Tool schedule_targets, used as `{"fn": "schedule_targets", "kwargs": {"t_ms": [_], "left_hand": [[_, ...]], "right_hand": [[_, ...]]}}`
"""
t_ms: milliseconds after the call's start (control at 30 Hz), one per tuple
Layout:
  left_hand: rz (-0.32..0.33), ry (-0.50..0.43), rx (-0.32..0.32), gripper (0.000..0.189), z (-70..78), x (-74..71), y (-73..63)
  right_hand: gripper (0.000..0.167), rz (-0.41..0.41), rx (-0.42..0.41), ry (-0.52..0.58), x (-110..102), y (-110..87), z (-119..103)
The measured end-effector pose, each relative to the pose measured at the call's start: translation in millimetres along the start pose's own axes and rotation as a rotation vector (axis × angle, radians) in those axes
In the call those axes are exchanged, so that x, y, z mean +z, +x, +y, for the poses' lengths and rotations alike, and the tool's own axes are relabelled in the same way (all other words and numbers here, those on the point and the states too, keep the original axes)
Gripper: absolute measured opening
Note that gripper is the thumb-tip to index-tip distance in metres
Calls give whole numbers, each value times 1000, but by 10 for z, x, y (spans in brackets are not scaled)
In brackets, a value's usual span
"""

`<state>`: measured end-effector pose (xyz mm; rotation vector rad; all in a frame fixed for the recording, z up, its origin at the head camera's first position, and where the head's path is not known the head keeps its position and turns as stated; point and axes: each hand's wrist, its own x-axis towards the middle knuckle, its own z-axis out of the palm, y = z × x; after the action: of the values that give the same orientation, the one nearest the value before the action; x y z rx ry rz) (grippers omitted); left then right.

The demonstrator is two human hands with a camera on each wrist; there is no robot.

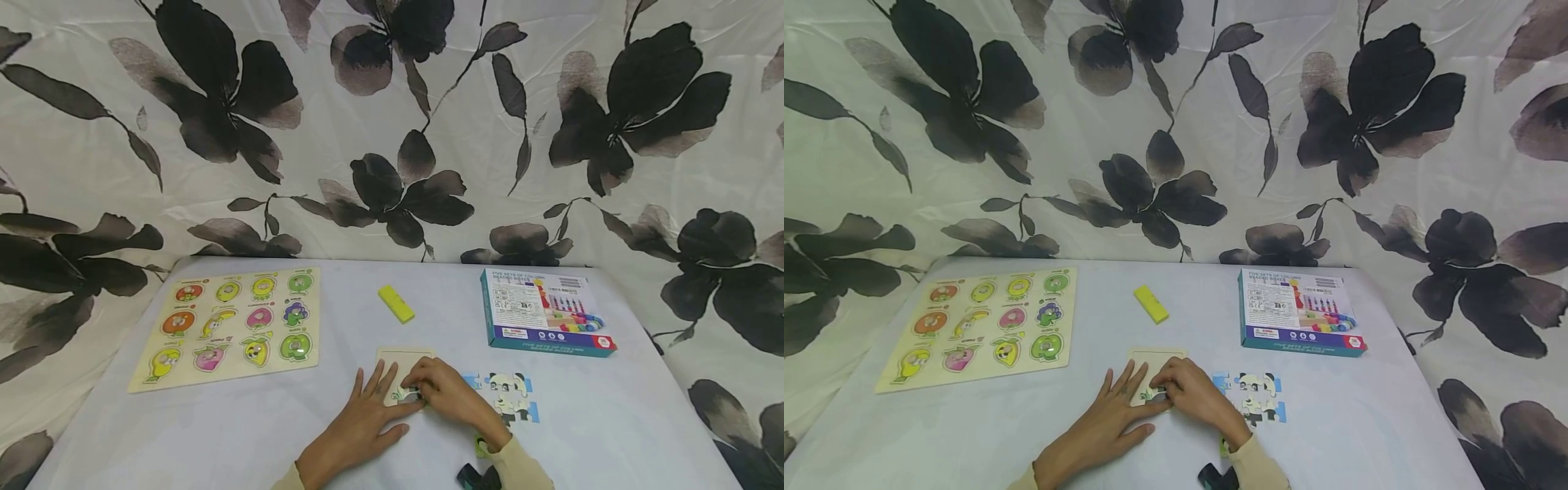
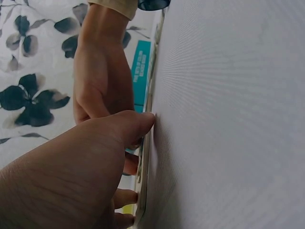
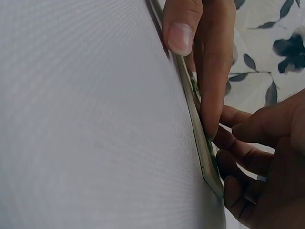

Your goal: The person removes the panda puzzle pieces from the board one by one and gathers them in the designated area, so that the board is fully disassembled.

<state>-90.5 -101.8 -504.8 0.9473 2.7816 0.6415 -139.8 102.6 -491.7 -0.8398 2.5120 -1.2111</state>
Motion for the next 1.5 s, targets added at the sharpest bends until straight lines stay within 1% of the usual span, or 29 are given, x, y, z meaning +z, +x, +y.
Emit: {"fn": "schedule_targets", "kwargs": {"t_ms": [400,600,1033,1167,1300,1500], "left_hand": [[4,1,2,40,-4,6,-3],[4,3,2,40,-11,11,-4],[-4,-5,2,40,-7,4,-7],[-5,-6,1,40,-4,4,-11],[-4,5,3,40,-8,10,-15],[3,10,11,40,-18,16,-14]], "right_hand": [[30,-28,54,53,-38,7,-16],[30,-41,68,77,-54,7,-21],[33,-95,43,147,-82,-8,55],[30,-111,35,172,-72,-4,76],[25,-91,34,163,-54,-2,77],[23,-49,44,132,-33,2,68]]}}
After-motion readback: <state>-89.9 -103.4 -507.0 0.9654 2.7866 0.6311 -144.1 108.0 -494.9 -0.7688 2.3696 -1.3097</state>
